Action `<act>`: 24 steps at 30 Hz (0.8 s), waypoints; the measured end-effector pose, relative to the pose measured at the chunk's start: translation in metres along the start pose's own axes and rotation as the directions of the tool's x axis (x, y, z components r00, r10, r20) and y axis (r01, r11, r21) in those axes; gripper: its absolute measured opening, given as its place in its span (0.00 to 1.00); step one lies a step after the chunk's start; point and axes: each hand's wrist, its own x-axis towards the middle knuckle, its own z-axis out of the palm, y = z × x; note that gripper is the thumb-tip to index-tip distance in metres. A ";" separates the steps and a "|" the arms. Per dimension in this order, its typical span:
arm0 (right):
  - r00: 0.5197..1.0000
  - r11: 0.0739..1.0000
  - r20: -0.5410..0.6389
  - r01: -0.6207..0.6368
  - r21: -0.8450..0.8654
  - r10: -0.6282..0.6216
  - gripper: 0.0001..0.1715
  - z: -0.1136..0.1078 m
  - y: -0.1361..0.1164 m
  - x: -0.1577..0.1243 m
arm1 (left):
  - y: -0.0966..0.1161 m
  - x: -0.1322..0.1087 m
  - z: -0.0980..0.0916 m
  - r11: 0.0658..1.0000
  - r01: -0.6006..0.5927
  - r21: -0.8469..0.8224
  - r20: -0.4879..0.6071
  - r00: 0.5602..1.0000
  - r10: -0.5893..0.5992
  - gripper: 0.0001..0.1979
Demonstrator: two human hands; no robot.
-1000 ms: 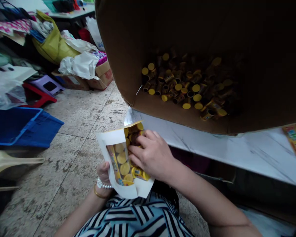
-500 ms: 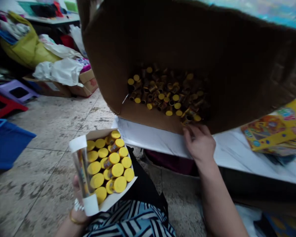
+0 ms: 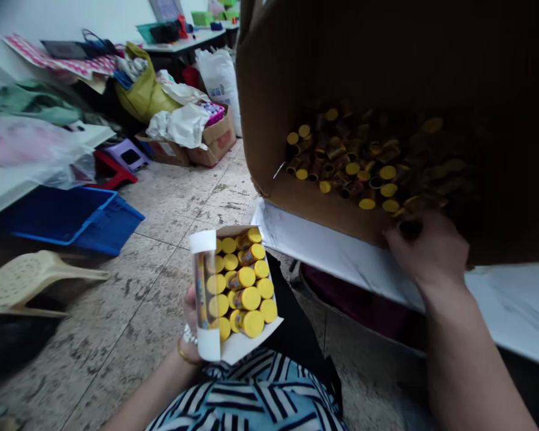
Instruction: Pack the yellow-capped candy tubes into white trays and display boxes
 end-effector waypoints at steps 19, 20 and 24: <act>0.833 0.426 -0.068 0.349 0.835 -0.548 0.14 -0.033 -0.161 -0.093 | -0.012 0.001 0.008 1.000 0.014 0.017 0.011 1.000 -0.014 0.34; 0.798 0.407 -0.109 0.414 0.814 -0.593 0.14 -0.028 -0.165 -0.096 | -0.011 -0.002 0.004 1.000 0.026 0.010 0.033 0.999 -0.027 0.32; 0.813 0.477 -0.213 0.506 0.719 -0.543 0.15 -0.017 -0.134 -0.079 | -0.005 -0.016 -0.016 0.996 0.081 -0.036 0.156 0.985 -0.075 0.23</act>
